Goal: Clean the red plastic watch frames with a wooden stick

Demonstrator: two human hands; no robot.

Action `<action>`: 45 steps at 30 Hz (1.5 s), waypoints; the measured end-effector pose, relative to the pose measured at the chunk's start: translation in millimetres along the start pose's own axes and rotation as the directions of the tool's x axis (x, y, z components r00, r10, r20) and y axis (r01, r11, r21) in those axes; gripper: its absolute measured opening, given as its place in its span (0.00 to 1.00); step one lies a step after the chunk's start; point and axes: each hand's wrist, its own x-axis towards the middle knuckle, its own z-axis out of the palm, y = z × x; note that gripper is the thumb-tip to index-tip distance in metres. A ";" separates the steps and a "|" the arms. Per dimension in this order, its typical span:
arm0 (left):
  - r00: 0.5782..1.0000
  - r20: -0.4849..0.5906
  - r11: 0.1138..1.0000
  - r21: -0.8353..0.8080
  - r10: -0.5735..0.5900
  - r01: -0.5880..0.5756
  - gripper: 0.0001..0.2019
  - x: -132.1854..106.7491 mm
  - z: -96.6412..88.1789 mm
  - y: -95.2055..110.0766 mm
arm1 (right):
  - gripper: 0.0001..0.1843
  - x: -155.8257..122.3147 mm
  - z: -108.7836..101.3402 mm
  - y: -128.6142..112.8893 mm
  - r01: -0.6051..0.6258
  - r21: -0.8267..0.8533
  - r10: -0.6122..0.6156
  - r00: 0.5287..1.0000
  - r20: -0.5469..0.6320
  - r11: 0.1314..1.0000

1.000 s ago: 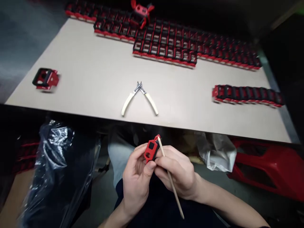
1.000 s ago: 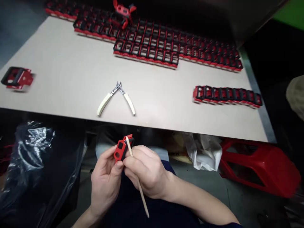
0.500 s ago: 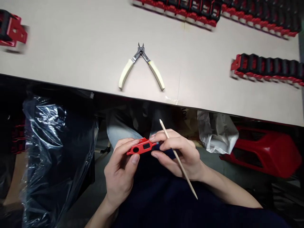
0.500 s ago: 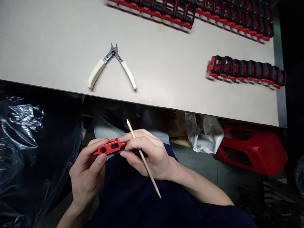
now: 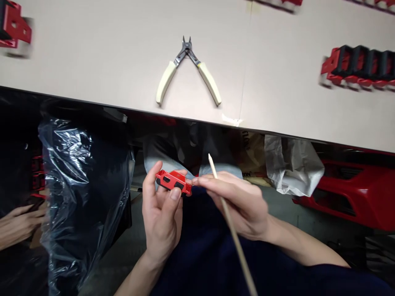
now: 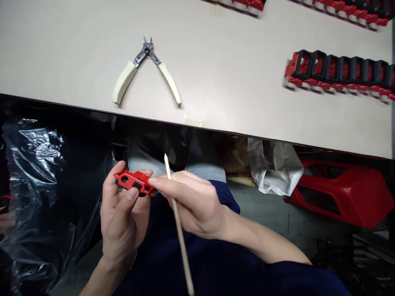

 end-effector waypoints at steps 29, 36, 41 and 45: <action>0.953 0.037 0.929 0.212 0.302 -0.302 0.25 -4.7 -6.3 -8.5 | 0.18 6.5 5.7 -16.8 -0.055 0.026 0.056 0.997 -0.043 0.998; 0.937 0.066 0.904 0.249 0.342 -0.348 0.26 -4.0 -10.0 -11.7 | 0.22 4.3 4.0 -16.2 -0.025 -0.071 0.026 1.000 0.012 0.997; 0.939 0.079 0.902 0.262 0.334 -0.343 0.26 -2.4 -10.1 -10.4 | 0.25 5.0 3.8 -12.6 0.004 -0.111 -0.001 1.000 0.020 0.994; 0.953 0.087 0.927 0.220 0.290 -0.302 0.25 -1.6 -9.6 -8.2 | 0.26 4.7 2.8 -13.5 0.014 -0.118 -0.012 1.000 0.016 0.993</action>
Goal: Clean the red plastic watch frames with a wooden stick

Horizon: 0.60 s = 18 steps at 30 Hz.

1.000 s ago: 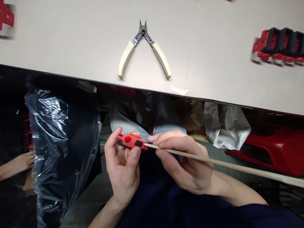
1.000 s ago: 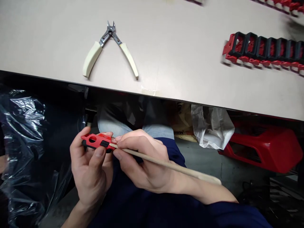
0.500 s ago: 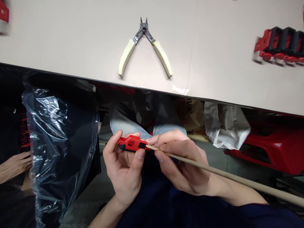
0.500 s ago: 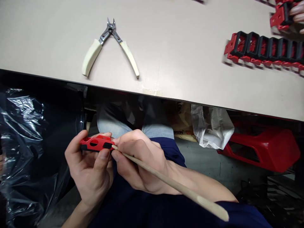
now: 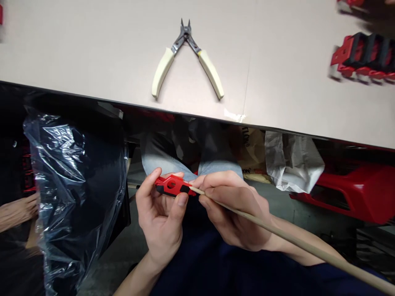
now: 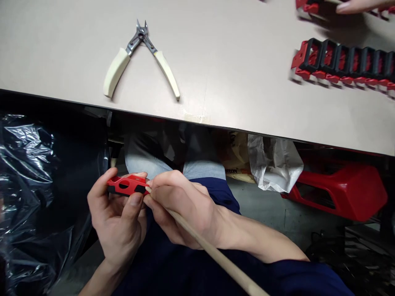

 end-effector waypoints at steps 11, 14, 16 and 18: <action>0.993 0.010 0.988 -0.104 -0.117 0.117 0.24 -0.8 -0.7 1.1 | 0.16 0.7 -2.9 -1.5 0.009 -0.003 -0.009 0.999 0.032 1.000; 0.995 0.010 0.993 -0.065 -0.099 0.100 0.25 -0.4 -2.3 0.1 | 0.13 1.9 -3.6 0.3 0.022 -0.031 -0.021 0.999 0.049 0.999; 0.997 0.023 0.995 -0.050 -0.080 0.081 0.25 0.5 -3.0 -0.5 | 0.12 1.9 -3.2 1.0 0.014 -0.041 -0.012 0.999 0.041 0.999; 0.997 0.034 0.997 -0.041 -0.066 0.067 0.25 1.5 -3.1 -0.9 | 0.12 1.8 -2.4 1.5 0.005 -0.042 -0.004 1.000 0.031 0.999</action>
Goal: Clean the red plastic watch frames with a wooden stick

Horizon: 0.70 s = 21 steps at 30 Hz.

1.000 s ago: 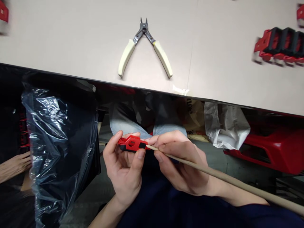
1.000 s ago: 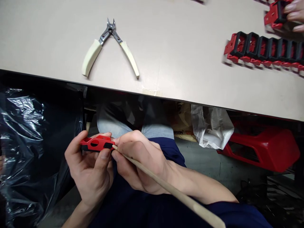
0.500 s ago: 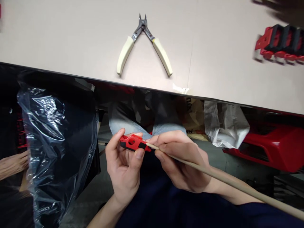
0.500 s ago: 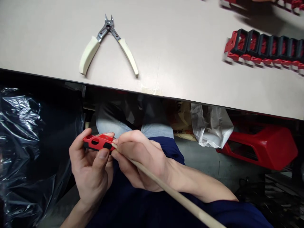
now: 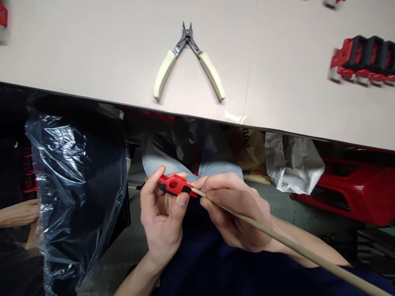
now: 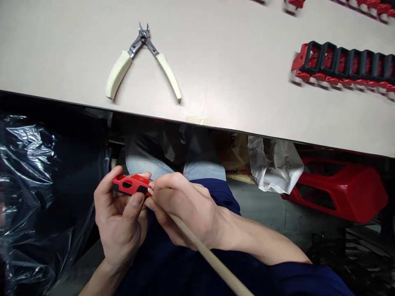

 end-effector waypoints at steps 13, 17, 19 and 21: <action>0.998 0.013 0.997 -0.046 -0.068 0.069 0.23 0.6 0.8 2.6 | 0.15 -2.4 0.8 0.8 0.020 0.056 -0.018 0.999 -0.033 0.998; 0.998 0.003 0.997 -0.044 -0.058 0.058 0.23 1.1 1.8 2.0 | 0.12 1.7 -1.0 1.2 0.002 -0.010 -0.002 1.000 0.009 1.000; 0.997 0.000 0.995 -0.067 -0.074 0.074 0.22 3.0 3.1 2.0 | 0.12 3.6 -1.0 3.9 0.020 -0.036 -0.021 0.999 -0.031 0.999; 0.994 -0.002 0.987 -0.123 -0.106 0.104 0.18 5.8 4.7 2.9 | 0.16 4.4 0.5 8.7 0.056 -0.043 -0.060 0.993 -0.100 0.998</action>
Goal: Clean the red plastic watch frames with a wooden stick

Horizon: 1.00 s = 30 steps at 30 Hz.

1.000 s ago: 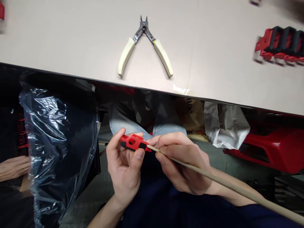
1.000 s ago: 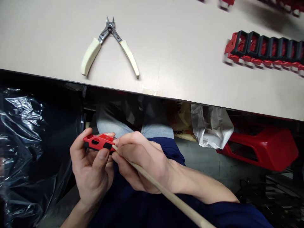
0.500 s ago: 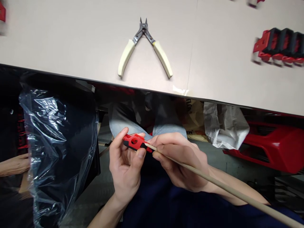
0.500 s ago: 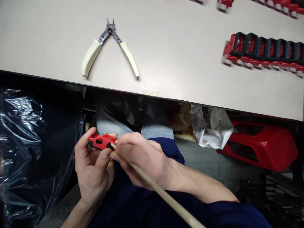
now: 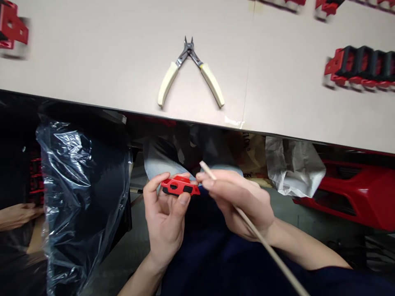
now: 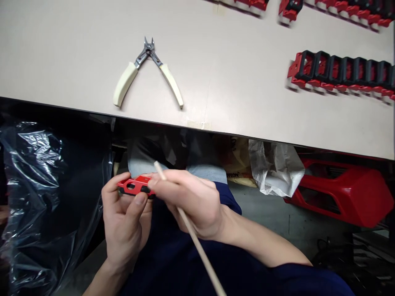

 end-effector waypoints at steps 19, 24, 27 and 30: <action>0.986 0.122 0.974 0.183 0.110 -0.131 0.32 -4.1 -0.1 -1.1 | 0.14 -8.0 6.3 9.6 -0.476 0.402 0.533 0.845 -0.039 0.782; 0.986 0.083 0.966 0.202 0.144 -0.158 0.24 -0.1 -1.5 3.8 | 0.18 -4.0 -4.3 9.4 -0.655 0.549 0.681 0.705 0.197 0.519; 0.994 0.073 0.975 0.198 0.084 -0.097 0.20 2.4 -3.7 5.2 | 0.22 -7.3 -7.9 11.9 -0.585 0.543 0.608 0.777 0.162 0.603; 0.997 0.028 0.969 0.233 0.074 -0.079 0.19 3.2 -5.3 4.6 | 0.20 -11.7 -9.2 13.4 -0.524 0.547 0.522 0.835 0.178 0.653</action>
